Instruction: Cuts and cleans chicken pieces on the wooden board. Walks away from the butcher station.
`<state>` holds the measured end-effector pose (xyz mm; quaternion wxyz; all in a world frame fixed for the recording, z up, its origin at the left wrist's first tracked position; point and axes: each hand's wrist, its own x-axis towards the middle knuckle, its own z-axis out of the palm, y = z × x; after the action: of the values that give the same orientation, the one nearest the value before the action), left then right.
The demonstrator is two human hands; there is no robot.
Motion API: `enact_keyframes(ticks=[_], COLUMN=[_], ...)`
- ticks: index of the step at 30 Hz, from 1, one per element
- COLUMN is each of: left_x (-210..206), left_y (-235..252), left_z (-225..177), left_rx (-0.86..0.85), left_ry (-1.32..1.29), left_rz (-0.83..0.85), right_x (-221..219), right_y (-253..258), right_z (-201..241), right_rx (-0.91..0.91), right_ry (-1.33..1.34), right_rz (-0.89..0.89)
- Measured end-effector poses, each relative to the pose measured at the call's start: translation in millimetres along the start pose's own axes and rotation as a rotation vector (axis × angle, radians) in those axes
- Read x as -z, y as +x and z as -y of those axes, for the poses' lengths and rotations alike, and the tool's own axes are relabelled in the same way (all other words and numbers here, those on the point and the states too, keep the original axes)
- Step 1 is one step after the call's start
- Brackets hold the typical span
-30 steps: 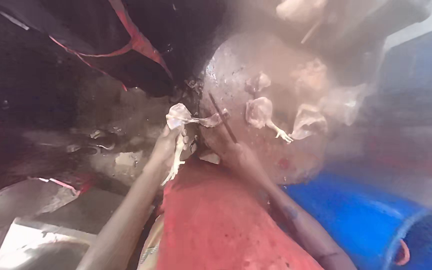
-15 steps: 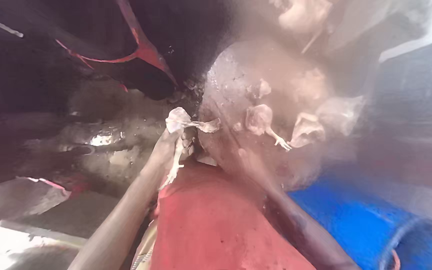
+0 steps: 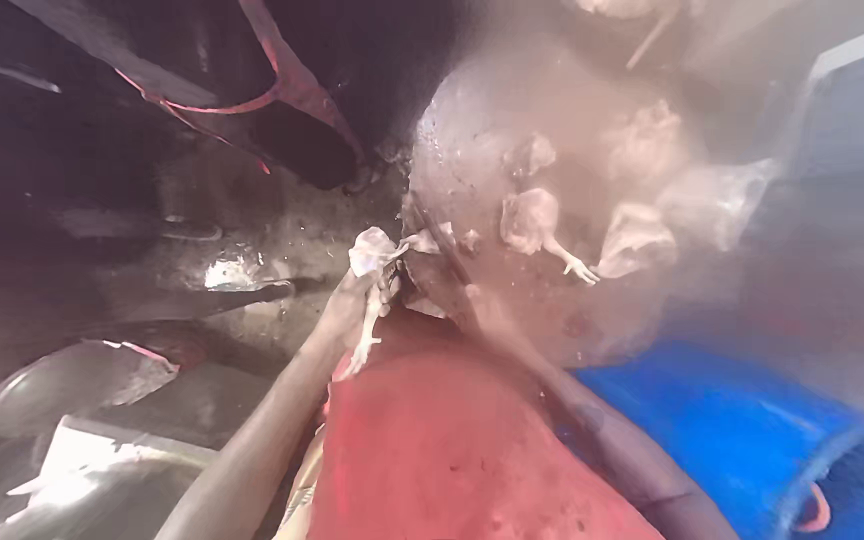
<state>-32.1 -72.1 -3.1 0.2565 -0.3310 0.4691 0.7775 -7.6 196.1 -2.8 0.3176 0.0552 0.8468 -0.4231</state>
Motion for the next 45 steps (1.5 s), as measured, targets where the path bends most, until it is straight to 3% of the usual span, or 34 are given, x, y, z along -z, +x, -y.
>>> enact_keyframes(ticks=[3,6,9,11,13,15,17,19,20,21,24,26,28,30,32,36,38,40,41,45], left_x=[6,9,3,-11,-29,-52,-71,-79,-80,-79,-62,-41,-21,-15,-12,-8,-8,-7,-6,14], left_y=[1,-6,-15,-17,-16,9,31,34,36,36,30,23,-4,-14,-23,-26,-15,-18,-18,-21], left_z=[7,21,19,6,7,16,29,40,43,46,43,34,43,42,49,67,65,65,60,51], left_rx=[0.004,0.026,-0.012,-0.06,-0.049,0.018,0.116,0.146,0.15,0.144,0.079,0.002,0.037,0.041,0.069,0.073,0.061,0.073,0.079,0.066], left_ry=[-0.007,0.033,0.163,0.237,0.214,0.23,0.332,0.367,0.373,0.378,0.57,0.902,1.178,1.311,1.325,1.19,1.161,1.155,1.163,1.184], left_rz=[0.027,0.036,0.077,0.163,0.217,0.186,0.109,0.069,0.063,0.066,0.077,0.071,0.112,0.131,0.158,0.181,0.178,0.174,0.166,0.196], right_x=[4,-13,-10,5,25,47,58,44,28,12,9,7,-4,10,25,10,3,3,3,-8], right_y=[-4,-12,-3,-8,-24,-27,-28,-31,-32,-34,-36,-36,-56,-46,-46,-55,-36,-28,-28,-45], right_z=[5,8,-15,-36,-38,-18,14,28,15,-5,-29,-33,-41,-46,-41,-18,-28,-37,-35,-31], right_rx=[0.051,0.162,-0.084,-0.194,-0.175,-0.006,0.299,0.509,0.528,0.453,-0.021,0.03,0.107,0.062,-0.063,0.137,0.142,-0.03,-0.051,0.161], right_ry=[0.024,0.274,0.352,0.456,0.341,0.349,0.575,0.695,0.601,0.435,0.111,0.181,0.323,0.209,0.163,0.469,0.245,0.005,-0.017,0.149], right_rz=[-0.046,0.006,0.275,0.162,-0.048,-0.224,-0.305,-0.355,-0.385,-0.379,-0.046,-0.112,-0.225,-0.194,-0.06,-0.141,-0.098,0.066,0.065,-0.064])
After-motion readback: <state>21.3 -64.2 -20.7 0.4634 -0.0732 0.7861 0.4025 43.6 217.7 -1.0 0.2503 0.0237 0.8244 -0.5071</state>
